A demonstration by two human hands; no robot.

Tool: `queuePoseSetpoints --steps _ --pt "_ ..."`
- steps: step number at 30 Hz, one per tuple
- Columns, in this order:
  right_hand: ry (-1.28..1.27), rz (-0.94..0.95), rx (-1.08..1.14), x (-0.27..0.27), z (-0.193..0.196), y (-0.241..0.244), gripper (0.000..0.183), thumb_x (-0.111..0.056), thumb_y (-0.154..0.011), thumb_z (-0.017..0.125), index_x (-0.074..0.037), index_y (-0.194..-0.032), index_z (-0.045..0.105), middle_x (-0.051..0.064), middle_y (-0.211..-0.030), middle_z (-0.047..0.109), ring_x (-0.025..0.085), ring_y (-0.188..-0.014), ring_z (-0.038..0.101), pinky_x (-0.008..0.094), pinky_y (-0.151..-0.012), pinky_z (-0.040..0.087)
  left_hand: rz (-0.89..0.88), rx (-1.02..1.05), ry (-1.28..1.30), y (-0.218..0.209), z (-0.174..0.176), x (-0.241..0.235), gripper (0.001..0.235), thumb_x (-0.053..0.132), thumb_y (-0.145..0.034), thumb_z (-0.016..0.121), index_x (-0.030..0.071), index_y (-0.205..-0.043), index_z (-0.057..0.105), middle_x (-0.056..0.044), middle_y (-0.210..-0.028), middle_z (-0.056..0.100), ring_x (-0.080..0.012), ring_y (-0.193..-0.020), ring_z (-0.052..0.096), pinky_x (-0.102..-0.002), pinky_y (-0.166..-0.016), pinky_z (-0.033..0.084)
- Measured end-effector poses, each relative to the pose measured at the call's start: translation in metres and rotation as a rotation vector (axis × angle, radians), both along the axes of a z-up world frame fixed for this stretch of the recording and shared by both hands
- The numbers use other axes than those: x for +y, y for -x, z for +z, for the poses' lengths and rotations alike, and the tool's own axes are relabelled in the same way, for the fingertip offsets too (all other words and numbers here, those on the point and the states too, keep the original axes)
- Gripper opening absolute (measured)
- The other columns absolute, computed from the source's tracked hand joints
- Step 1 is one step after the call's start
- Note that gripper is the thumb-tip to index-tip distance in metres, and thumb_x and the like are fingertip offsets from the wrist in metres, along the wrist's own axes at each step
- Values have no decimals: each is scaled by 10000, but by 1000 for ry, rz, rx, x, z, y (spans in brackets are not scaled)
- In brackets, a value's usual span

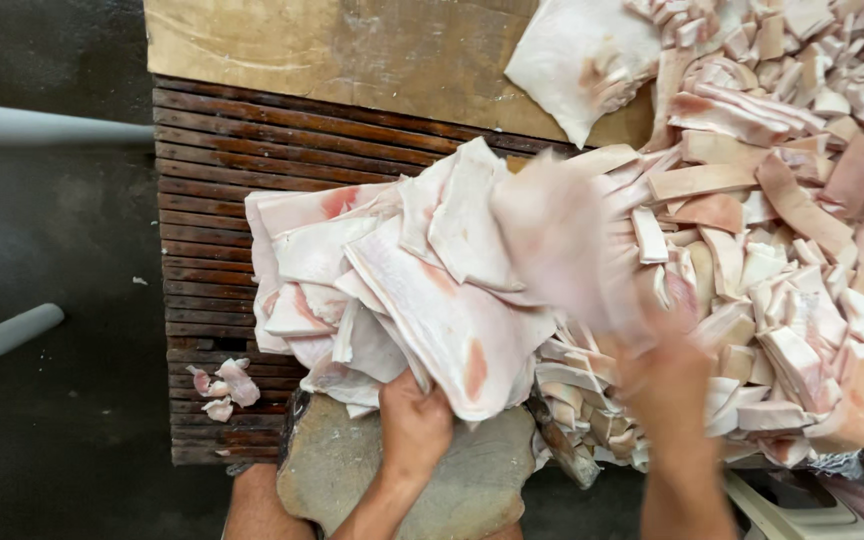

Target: The person slices large sheets of pork skin into smaller rectangular strips using a cleaver on a wooden cutting board, then sorts the pieces onto a pile.

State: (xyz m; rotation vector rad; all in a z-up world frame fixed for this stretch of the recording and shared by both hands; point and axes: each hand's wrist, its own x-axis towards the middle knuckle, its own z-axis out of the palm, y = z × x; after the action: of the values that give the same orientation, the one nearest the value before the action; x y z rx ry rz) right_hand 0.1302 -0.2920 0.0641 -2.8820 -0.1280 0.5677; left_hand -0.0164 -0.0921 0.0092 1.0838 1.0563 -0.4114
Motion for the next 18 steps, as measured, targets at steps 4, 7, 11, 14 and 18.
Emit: queuePoseSetpoints --steps 4,7,11,14,18 --pt "-285 174 264 31 16 63 624 -34 -762 601 -146 -1374 635 126 -1338 680 323 -1131 702 378 -836 597 2 -207 -16 11 40 10 188 60 -941 651 -28 -1054 773 -108 -936 827 -127 -867 762 -275 -766 611" --pt "-245 37 353 27 18 73 499 -49 -820 611 -163 -1303 657 72 -1382 673 276 -1087 734 365 -843 600 -68 -138 -37 44 65 38 219 113 -916 687 -9 -1075 777 -101 -953 830 -143 -886 765 -292 -795 611" --pt "-194 271 396 39 -6 78 521 -76 -797 630 -119 -1315 649 123 -1373 663 318 -1116 698 402 -852 574 -231 -80 -128 86 78 95 279 182 -882 734 18 -1103 783 -92 -974 834 -164 -911 768 -315 -834 612" --pt "-174 417 319 52 -21 85 589 -117 -781 660 -59 -1365 604 228 -1360 615 365 -1111 675 421 -828 563 -416 -42 -242 109 85 140 332 235 -857 770 37 -1123 787 -85 -991 837 -180 -930 771 -332 -863 612" --pt "-95 364 359 52 -27 85 515 -158 -853 658 -87 -1361 610 213 -1376 620 345 -1068 696 425 -828 573 -694 -59 -341 161 94 204 408 304 -823 818 64 -1151 792 -76 -1013 841 -201 -955 774 -355 -902 612"
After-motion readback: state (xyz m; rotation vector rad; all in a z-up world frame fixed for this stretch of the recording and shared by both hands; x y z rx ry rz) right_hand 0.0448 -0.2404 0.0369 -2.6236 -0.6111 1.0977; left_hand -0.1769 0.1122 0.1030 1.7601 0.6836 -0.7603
